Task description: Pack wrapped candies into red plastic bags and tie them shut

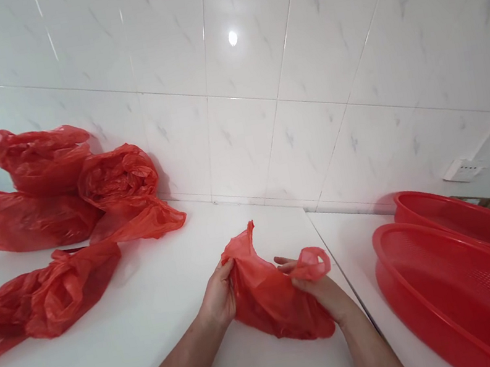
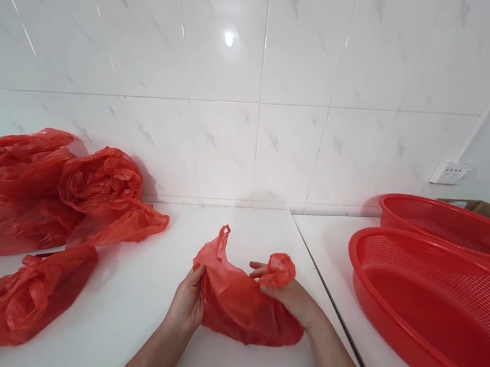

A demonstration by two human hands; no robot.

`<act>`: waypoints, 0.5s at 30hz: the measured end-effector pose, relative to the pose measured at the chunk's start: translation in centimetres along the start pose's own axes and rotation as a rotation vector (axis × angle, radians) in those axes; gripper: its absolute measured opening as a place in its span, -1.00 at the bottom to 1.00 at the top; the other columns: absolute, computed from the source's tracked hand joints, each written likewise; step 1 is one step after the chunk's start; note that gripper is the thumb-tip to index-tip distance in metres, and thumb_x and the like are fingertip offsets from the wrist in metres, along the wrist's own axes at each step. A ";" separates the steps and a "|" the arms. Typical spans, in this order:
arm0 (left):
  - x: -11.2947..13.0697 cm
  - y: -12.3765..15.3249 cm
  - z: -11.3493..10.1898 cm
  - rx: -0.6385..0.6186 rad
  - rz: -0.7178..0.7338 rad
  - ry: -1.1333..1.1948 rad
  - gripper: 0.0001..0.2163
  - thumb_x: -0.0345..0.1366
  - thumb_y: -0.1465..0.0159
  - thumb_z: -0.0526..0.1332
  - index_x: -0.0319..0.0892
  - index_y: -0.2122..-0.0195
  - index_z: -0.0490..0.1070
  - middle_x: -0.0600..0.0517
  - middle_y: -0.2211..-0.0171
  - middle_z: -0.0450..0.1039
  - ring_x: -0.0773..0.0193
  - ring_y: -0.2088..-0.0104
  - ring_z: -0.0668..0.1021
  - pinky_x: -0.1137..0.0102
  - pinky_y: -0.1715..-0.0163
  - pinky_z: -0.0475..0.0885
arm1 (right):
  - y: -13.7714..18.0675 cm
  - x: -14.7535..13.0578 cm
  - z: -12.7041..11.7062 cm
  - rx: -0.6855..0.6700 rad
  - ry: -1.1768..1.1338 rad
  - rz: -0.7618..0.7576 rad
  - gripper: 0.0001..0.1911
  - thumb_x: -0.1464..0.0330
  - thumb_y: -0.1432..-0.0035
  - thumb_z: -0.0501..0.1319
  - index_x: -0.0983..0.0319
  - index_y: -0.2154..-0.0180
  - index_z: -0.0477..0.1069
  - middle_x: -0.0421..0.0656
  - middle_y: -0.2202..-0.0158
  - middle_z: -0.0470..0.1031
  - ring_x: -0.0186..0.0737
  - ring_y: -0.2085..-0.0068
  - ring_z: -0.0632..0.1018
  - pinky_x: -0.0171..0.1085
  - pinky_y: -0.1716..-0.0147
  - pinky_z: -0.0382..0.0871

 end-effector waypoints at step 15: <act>1.1 -0.4 -0.2 -0.011 0.061 0.046 -0.88 -0.33 -0.14 0.25 -0.22 0.30 0.43 0.02 0.40 0.52 0.24 0.38 0.57 0.39 0.28 0.45 | 0.3 0.4 -3.3 0.030 -0.284 -0.141 -0.22 0.15 0.16 0.39 0.08 -0.13 0.25 -0.06 -0.12 0.35 0.15 -0.09 0.38 0.06 0.01 0.33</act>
Point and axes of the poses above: each hand's wrist, its own y-axis away from the middle knuckle, its own z-axis out of the palm, x = y × z, the point moved 2 cm from there along -y, towards the middle knuckle
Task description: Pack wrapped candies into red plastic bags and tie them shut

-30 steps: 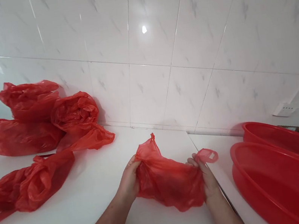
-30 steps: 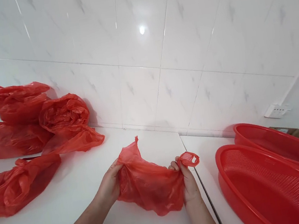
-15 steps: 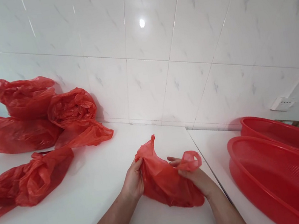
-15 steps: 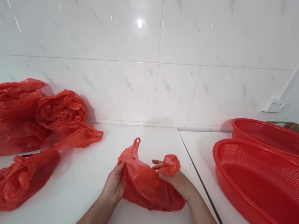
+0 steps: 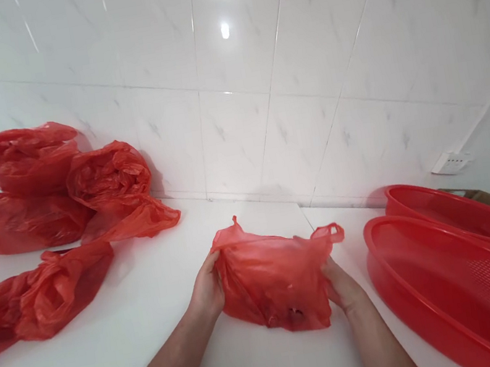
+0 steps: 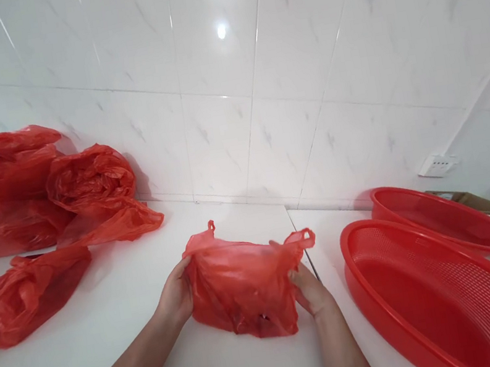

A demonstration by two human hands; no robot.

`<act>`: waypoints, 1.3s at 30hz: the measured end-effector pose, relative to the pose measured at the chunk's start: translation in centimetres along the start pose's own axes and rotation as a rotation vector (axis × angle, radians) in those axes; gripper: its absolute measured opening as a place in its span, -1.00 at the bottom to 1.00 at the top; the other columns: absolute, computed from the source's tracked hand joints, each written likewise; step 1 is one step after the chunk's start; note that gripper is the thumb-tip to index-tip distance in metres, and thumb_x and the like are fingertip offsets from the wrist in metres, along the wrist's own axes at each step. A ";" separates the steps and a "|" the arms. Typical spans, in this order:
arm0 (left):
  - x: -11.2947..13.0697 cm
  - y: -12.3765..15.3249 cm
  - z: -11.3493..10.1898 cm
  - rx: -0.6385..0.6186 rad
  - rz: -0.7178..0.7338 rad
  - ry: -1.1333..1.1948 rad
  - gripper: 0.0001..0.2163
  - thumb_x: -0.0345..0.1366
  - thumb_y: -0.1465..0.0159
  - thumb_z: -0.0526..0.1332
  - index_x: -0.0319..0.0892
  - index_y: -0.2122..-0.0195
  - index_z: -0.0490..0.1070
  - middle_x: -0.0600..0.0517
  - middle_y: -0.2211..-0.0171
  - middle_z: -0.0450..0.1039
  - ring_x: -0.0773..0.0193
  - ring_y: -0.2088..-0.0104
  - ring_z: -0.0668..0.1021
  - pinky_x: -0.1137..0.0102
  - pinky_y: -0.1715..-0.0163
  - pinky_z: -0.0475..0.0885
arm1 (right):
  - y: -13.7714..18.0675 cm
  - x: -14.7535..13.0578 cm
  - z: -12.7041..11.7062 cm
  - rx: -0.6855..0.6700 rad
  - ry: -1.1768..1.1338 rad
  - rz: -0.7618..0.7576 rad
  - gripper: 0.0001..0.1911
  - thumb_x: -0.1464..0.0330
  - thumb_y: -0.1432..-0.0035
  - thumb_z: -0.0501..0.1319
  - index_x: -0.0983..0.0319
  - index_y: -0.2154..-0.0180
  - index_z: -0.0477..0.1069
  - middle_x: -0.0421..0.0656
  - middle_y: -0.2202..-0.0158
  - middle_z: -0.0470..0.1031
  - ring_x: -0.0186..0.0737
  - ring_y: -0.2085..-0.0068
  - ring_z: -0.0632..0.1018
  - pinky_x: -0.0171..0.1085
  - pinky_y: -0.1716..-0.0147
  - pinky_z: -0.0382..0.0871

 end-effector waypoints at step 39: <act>-4.2 2.1 1.4 -0.256 -0.043 -0.514 -0.87 -0.34 -0.09 0.26 -0.18 0.38 0.30 0.10 0.51 0.34 0.38 0.52 0.41 0.46 0.48 0.30 | -1.2 3.9 7.9 0.033 0.198 0.094 -0.64 0.16 0.18 0.40 0.23 0.37 0.42 -0.28 0.61 0.35 -0.36 0.58 0.36 -0.35 0.56 0.23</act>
Point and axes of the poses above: each hand's wrist, its own y-axis away from the middle knuckle, its own z-axis out of the palm, x = y × z, the point moved 2 cm from there along -y, towards the middle knuckle
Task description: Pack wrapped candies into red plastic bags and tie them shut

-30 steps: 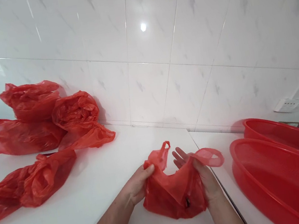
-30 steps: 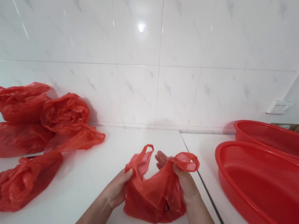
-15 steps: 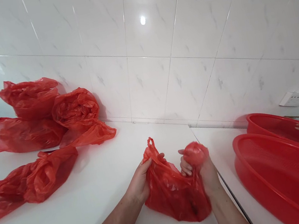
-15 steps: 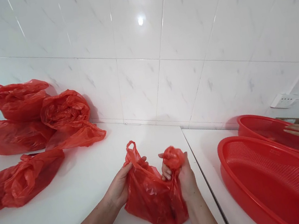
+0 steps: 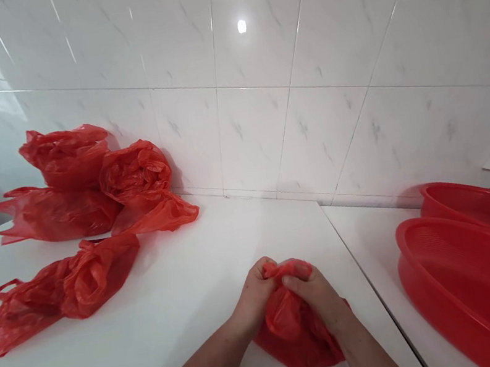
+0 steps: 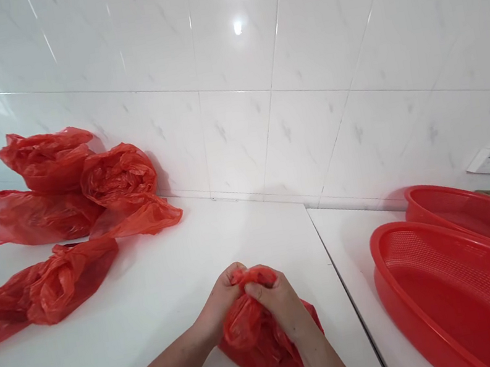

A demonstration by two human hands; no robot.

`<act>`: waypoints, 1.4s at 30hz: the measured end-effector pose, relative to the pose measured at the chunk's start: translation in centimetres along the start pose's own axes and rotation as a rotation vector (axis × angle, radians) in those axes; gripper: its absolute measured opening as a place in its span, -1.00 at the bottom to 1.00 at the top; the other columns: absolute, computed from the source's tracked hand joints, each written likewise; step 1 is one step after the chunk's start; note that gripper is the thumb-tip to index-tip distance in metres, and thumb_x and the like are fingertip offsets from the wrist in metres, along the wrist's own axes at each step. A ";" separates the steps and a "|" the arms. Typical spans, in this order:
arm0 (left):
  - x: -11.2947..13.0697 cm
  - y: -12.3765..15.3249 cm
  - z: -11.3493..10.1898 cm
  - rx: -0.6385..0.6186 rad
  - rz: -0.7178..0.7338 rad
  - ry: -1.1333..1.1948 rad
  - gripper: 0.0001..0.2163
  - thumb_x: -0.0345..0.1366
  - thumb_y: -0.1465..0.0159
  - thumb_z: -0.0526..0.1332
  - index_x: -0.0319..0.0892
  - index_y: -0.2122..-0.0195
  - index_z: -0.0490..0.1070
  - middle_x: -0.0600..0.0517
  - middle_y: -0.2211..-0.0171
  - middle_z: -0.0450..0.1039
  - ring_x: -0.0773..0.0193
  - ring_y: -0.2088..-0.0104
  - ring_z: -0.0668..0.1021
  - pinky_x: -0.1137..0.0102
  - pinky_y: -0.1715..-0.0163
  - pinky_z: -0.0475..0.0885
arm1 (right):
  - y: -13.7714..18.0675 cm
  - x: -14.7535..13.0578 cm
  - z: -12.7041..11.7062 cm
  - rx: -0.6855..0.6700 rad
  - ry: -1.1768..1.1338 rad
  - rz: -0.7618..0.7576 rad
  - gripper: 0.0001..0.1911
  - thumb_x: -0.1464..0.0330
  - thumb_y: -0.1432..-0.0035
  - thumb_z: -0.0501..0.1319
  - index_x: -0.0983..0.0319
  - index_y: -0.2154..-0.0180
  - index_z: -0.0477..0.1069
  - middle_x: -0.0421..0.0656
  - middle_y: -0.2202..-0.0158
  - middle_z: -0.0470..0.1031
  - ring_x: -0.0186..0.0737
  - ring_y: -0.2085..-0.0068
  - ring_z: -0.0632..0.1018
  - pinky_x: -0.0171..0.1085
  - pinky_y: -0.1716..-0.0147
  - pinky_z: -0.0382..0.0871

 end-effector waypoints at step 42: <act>0.8 0.5 -0.1 0.187 0.249 -0.844 -0.83 -0.43 0.04 0.19 -0.16 0.55 0.14 0.16 0.57 0.21 0.40 0.53 0.23 0.46 0.55 0.08 | -0.7 -0.2 -2.4 0.279 0.743 -0.070 -0.84 0.37 0.07 0.12 0.15 0.46 0.48 -0.24 0.53 0.50 -0.16 0.40 0.46 -0.29 0.46 0.24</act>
Point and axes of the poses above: each hand's wrist, its own y-axis away from the middle knuckle, its own z-axis out of the palm, x = y × z, the point moved 2 cm from there along -y, towards the middle knuckle
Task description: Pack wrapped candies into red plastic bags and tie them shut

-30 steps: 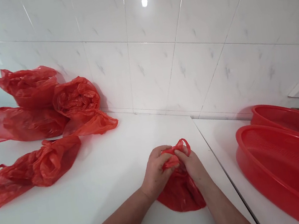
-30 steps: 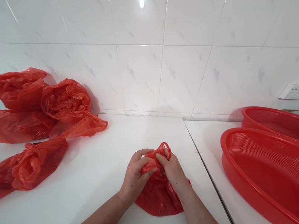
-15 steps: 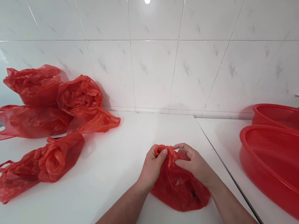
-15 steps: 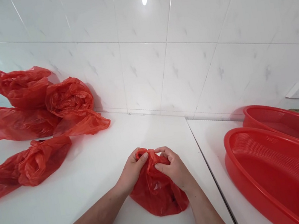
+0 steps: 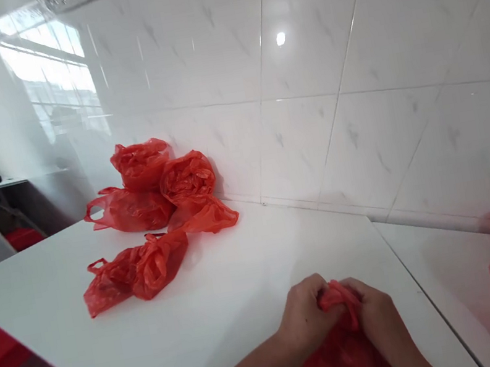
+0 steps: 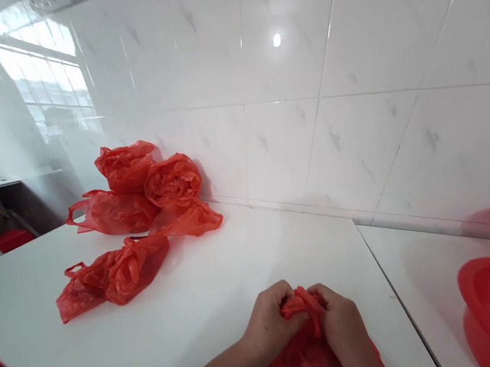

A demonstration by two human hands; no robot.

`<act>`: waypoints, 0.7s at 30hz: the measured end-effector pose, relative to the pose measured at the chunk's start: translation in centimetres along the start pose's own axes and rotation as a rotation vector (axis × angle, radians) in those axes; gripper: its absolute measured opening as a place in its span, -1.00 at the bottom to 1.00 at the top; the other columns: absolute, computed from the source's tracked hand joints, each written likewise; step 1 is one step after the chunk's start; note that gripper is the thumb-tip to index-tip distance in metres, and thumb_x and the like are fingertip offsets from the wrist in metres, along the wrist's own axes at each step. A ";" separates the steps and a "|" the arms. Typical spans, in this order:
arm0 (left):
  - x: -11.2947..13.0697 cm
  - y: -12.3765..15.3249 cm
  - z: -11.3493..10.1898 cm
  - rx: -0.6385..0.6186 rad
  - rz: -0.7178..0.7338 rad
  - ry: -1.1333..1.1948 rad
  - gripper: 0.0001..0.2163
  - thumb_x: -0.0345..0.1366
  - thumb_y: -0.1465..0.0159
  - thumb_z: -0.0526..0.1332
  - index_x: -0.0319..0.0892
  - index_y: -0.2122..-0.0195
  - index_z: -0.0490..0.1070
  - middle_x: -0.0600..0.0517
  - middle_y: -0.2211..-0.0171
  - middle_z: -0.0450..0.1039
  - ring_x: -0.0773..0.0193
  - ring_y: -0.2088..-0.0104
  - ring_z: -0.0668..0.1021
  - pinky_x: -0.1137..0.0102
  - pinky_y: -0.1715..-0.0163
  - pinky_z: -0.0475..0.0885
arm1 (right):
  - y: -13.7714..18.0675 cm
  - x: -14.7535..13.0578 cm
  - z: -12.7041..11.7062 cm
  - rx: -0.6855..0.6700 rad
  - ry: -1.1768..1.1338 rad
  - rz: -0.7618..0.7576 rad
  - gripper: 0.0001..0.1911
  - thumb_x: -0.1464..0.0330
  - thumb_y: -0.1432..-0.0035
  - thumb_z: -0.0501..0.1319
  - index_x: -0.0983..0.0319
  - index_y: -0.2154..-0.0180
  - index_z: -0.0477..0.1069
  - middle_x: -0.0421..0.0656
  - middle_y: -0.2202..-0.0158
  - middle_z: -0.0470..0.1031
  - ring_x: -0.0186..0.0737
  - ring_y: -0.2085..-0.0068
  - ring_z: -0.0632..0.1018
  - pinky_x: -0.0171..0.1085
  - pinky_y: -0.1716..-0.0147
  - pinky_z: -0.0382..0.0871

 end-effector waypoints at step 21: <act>0.2 0.1 -0.7 0.109 -0.004 -0.075 -0.82 -0.35 -0.11 0.09 -0.14 0.53 0.03 0.17 0.56 0.13 0.39 0.52 0.17 0.46 0.53 0.07 | 1.6 -1.8 -0.1 -0.148 -0.612 0.025 -0.80 0.38 0.01 0.19 0.17 0.27 0.46 -0.17 0.35 0.51 -0.21 0.34 0.49 -0.22 0.32 0.36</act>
Point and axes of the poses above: each hand's wrist, its own y-axis away from the middle knuckle, its own z-axis out of the palm, x = y × z, the point moved 2 cm from there along -y, towards the middle knuckle
